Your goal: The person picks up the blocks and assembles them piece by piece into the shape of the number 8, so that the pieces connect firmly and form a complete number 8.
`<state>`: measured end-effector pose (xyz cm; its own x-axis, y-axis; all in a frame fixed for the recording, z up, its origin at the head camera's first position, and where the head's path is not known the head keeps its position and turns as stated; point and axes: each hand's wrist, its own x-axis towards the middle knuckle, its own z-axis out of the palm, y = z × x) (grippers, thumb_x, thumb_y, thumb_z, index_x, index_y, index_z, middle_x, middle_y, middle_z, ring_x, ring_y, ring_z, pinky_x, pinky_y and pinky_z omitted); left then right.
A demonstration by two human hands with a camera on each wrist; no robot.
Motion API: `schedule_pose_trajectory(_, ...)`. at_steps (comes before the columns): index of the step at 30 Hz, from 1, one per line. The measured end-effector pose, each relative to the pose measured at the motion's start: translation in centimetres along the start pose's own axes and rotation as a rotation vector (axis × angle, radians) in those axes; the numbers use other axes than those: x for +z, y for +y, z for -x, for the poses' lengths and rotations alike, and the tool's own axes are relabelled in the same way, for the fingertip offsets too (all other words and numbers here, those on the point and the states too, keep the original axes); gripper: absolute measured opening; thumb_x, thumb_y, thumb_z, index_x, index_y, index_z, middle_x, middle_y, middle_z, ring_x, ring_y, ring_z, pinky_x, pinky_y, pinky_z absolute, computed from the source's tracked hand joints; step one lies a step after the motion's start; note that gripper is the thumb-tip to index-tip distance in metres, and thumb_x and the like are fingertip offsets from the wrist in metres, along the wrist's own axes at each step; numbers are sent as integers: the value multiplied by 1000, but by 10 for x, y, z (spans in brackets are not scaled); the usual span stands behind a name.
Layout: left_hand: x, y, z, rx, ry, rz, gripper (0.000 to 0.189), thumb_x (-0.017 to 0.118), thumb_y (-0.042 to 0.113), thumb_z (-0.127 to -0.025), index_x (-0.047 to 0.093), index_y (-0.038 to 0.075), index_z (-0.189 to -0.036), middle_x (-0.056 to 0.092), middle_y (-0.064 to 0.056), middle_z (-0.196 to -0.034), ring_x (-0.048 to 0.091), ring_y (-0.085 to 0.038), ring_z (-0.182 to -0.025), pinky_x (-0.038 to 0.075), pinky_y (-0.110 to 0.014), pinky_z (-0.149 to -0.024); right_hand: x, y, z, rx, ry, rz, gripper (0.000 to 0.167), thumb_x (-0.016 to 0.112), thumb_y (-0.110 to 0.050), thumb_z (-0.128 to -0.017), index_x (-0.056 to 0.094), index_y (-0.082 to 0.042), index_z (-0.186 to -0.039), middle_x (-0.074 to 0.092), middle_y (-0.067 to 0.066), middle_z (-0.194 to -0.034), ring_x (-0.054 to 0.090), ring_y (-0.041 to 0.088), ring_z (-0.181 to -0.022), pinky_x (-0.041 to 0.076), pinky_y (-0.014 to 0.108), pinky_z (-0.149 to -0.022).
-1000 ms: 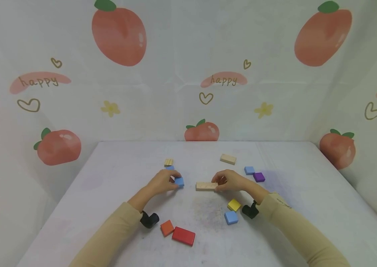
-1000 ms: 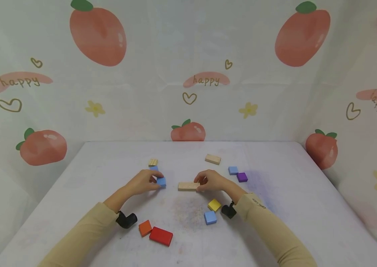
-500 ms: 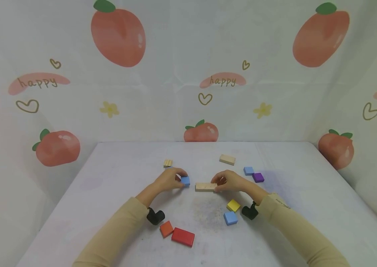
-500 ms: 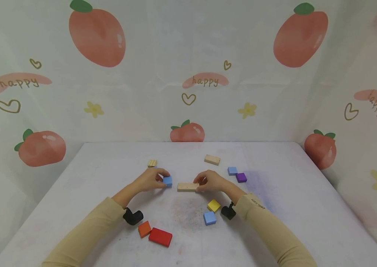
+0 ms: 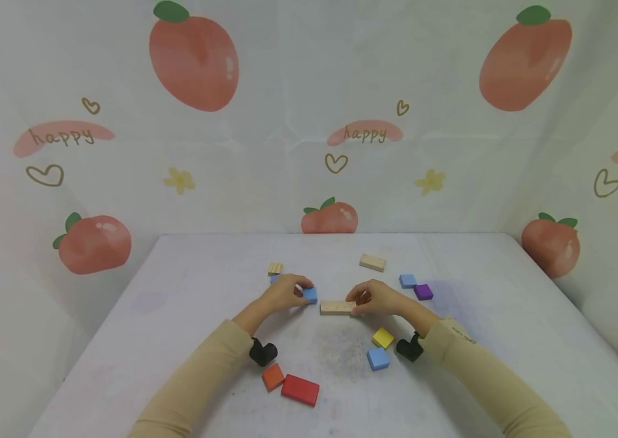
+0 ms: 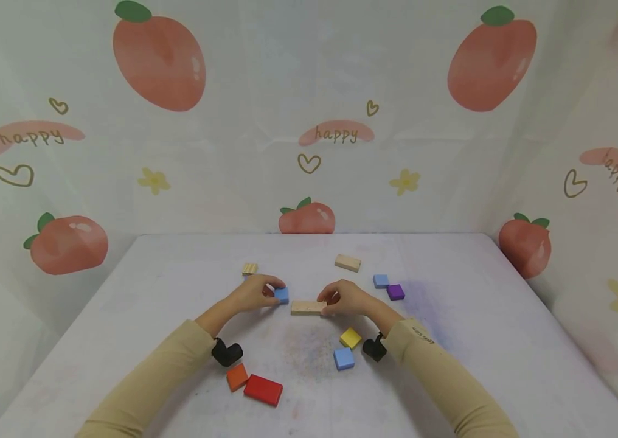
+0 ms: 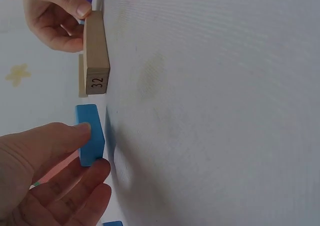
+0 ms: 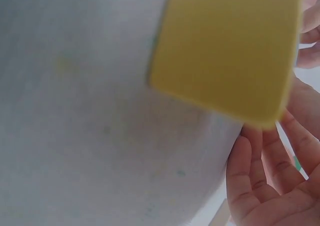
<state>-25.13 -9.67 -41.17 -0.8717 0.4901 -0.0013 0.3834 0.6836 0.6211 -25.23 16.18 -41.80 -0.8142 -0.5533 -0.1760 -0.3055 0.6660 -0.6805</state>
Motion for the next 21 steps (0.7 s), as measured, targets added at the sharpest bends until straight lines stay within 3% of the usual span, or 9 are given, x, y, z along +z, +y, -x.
schedule_pose_trajectory(21, 8, 8, -3, -39, 21, -53, 31, 69, 6, -81, 66, 5, -112, 67, -13, -110, 63, -18, -87, 51, -29, -78, 1, -1, -1, 24, 0, 2, 24, 70, -17, -83, 67, -7, -104, 66, 6, -98, 58, 15, -88, 52, 32, -82)
